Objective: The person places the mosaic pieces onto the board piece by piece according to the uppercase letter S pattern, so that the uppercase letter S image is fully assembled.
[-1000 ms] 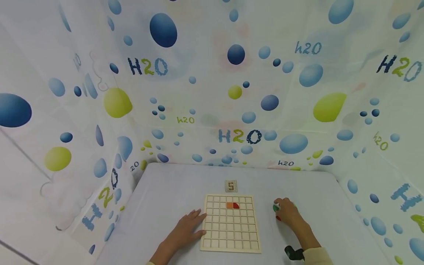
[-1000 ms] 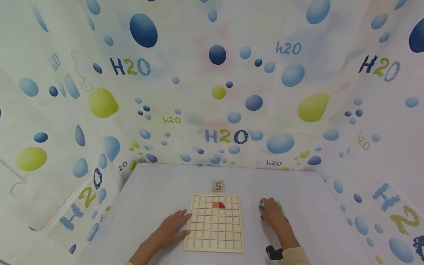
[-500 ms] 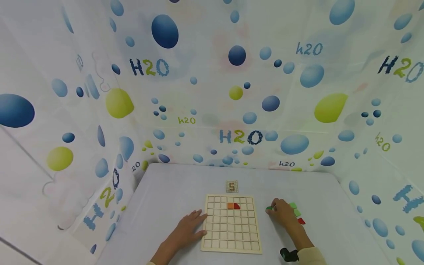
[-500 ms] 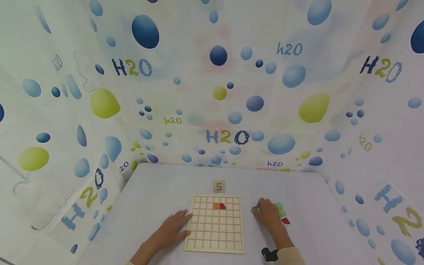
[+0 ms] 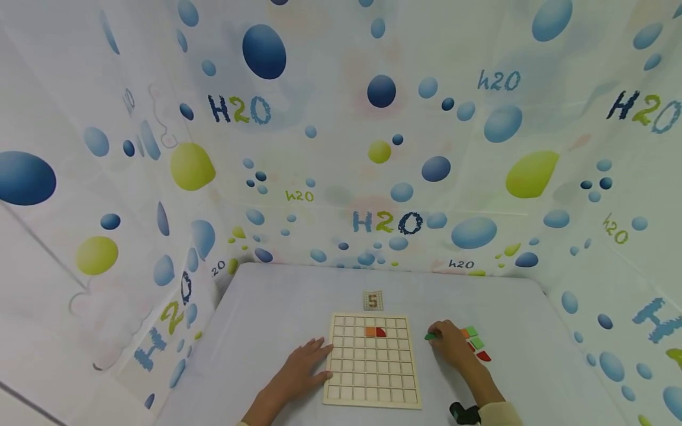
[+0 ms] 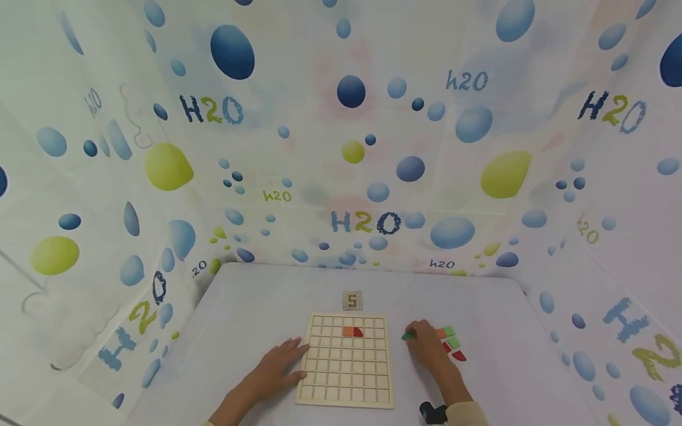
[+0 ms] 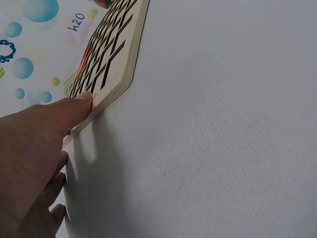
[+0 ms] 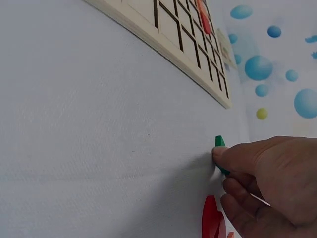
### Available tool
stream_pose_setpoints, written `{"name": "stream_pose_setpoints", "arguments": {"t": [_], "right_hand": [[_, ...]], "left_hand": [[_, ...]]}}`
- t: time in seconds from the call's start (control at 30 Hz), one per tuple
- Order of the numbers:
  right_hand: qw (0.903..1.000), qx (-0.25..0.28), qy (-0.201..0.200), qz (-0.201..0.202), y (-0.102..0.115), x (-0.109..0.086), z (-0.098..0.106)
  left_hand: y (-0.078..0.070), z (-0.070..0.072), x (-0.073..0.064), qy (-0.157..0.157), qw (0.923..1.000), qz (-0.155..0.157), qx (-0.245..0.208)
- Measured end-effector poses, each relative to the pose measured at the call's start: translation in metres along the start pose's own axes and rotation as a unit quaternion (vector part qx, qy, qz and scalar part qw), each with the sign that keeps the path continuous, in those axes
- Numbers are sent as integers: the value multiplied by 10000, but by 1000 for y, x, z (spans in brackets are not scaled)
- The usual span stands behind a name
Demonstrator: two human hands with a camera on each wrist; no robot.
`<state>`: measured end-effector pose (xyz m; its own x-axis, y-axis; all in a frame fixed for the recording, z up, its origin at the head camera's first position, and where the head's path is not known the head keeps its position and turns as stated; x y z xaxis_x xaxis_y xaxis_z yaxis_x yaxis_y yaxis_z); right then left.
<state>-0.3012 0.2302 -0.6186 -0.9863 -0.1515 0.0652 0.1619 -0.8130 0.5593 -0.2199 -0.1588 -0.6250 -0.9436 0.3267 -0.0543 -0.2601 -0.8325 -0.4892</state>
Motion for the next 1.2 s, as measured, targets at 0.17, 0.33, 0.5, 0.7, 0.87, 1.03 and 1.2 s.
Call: {"name": "stream_pose_setpoints", "arguments": {"t": [0.17, 0.33, 0.5, 0.7, 0.87, 1.03, 1.2], "right_hand": [[10000, 39, -36, -38, 1, 0, -3], [9999, 45, -7, -125, 3, 0, -5], [9999, 52, 53, -118, 7, 1, -7], [9998, 194, -3, -64, 14, 7, -12], [9986, 489, -114, 182, 22, 17, -15], [9979, 620, -125, 150, 36, 30, -19], [9955, 829, 75, 463, 62, 41, -30]], "left_hand": [[1, 0, 0, -23, 10000, 29, -12], [1, 0, -1, -20, 10000, 44, -60], [3, -2, -2, -37, 10000, 31, -71], [4, -2, -2, -38, 10000, 15, -74], [4, -1, -2, -10, 9999, -4, -123], [1, -2, -1, 59, 10000, 47, -45], [0, -1, -1, 31, 10000, 90, -22]]}}
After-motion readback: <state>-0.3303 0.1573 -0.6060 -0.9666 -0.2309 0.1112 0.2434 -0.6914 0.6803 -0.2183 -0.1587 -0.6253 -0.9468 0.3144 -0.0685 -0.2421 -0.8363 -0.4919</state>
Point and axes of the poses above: each hand's wrist, its own x-axis towards the middle knuckle, its own z-axis out of the back of the hand, y = z × x, the point moved 4 cm from there along x, towards the middle knuckle, and after that the axes turned 2 degrees about z, right-handed, at the moved point
